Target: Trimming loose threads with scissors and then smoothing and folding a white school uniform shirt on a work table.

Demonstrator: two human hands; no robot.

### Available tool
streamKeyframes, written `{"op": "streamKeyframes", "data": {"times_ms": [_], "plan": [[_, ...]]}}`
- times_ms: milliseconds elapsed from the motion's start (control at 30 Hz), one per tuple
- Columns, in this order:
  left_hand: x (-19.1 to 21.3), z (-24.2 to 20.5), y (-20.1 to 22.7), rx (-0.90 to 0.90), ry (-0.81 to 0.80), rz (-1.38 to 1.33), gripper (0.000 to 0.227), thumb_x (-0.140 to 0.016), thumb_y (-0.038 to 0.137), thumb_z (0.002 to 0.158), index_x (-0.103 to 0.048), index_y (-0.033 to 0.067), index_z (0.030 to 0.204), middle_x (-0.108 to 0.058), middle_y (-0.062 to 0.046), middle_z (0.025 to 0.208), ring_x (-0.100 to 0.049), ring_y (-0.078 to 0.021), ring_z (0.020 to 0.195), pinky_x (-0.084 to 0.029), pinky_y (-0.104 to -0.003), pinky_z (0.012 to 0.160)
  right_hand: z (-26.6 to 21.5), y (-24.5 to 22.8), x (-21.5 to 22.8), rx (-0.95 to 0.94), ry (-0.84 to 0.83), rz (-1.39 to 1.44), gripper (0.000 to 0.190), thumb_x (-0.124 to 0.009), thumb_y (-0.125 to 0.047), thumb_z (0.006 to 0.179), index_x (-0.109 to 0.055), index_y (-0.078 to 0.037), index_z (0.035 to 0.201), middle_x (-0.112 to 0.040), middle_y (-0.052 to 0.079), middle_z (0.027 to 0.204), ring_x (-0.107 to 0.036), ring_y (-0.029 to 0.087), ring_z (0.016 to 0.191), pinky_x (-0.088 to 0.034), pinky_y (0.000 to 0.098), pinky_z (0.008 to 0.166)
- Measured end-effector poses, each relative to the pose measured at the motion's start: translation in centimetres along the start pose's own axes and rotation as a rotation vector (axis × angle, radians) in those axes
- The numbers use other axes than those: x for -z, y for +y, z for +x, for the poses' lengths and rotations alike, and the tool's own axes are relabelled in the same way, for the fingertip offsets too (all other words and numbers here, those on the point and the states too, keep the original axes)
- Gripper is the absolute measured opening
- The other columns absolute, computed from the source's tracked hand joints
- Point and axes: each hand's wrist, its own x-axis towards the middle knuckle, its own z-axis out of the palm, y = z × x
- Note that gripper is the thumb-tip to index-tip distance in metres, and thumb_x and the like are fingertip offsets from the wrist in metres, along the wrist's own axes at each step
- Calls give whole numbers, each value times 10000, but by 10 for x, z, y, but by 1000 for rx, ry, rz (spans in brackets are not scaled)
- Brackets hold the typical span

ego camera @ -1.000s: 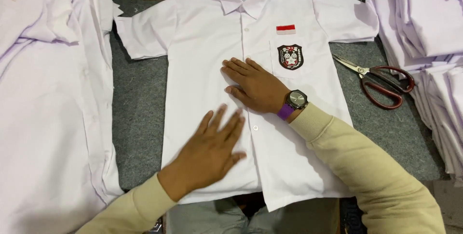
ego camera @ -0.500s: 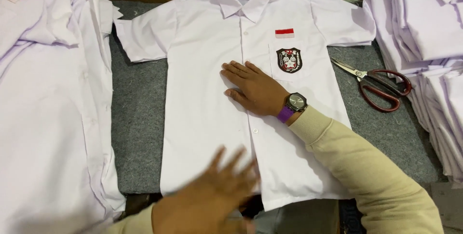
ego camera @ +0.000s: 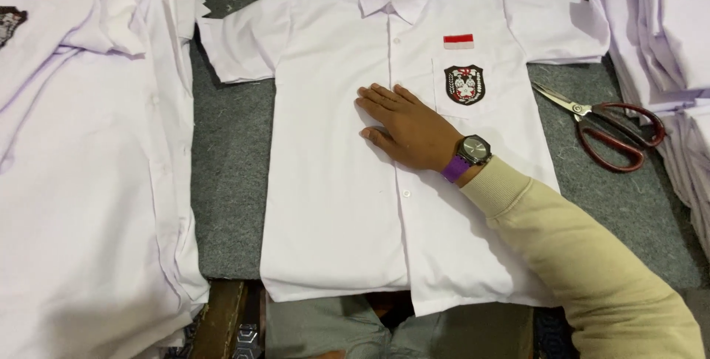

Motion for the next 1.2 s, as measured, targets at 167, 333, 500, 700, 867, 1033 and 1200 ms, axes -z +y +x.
{"op": "streamKeyframes", "data": {"times_ms": [167,333,500,700,867,1033,1200], "plan": [[16,8,-39,140,21,-57,683,-530,532,1019,-459,78,1525,-444,-150,1598,-352,-388,1500,-252,-547,1217,0,-2,0,-17,-2,13,596,-402,-400,1071,-384,-45,1549,-350,158,1645,-269,322,1539,-177,513,1234],[-20,4,-2,187,108,293,1167,-368,751,709,-44,113,1630,23,-184,1726,53,-361,1623,26,-515,1304,-1,-1,1,-50,5,17,597,-421,-387,1064,-380,-45,1552,-348,152,1646,-269,309,1539,-173,496,1238],[17,17,-10,86,-399,-562,548,-550,352,1066,-313,191,1533,-185,-233,1513,-189,-456,1438,-213,-619,1113,-1,-20,22,-116,-104,3,585,-420,-401,1098,-412,-45,1561,-392,179,1632,-321,320,1533,-142,508,1270],[14,72,-76,176,117,-225,341,-670,260,964,-681,134,1280,-725,-63,1164,-675,-305,1146,-509,-457,934,-2,-21,21,-112,-83,5,579,-434,-395,1094,-429,-41,1552,-413,177,1619,-341,324,1523,-160,515,1267],[9,116,-81,268,38,-189,271,-660,269,969,-727,164,1210,-719,-65,1109,-682,-271,1081,-522,-418,875,-3,-16,20,-105,-76,10,583,-436,-398,1093,-423,-40,1553,-415,182,1617,-347,326,1521,-173,524,1267],[-12,122,-82,216,78,-123,146,-642,197,983,-768,135,1025,-718,-67,987,-691,-276,963,-531,-407,779,-3,-14,19,-78,-63,28,579,-430,-391,1100,-427,-23,1547,-425,198,1608,-350,343,1516,-180,544,1260],[8,106,-29,30,-10,-232,148,-613,51,771,-622,118,902,-591,-95,867,-546,-336,777,-406,-492,655,0,5,-5,5,24,18,596,-440,-371,1064,-377,-21,1542,-381,198,1618,-319,355,1513,-200,529,1227]]}}
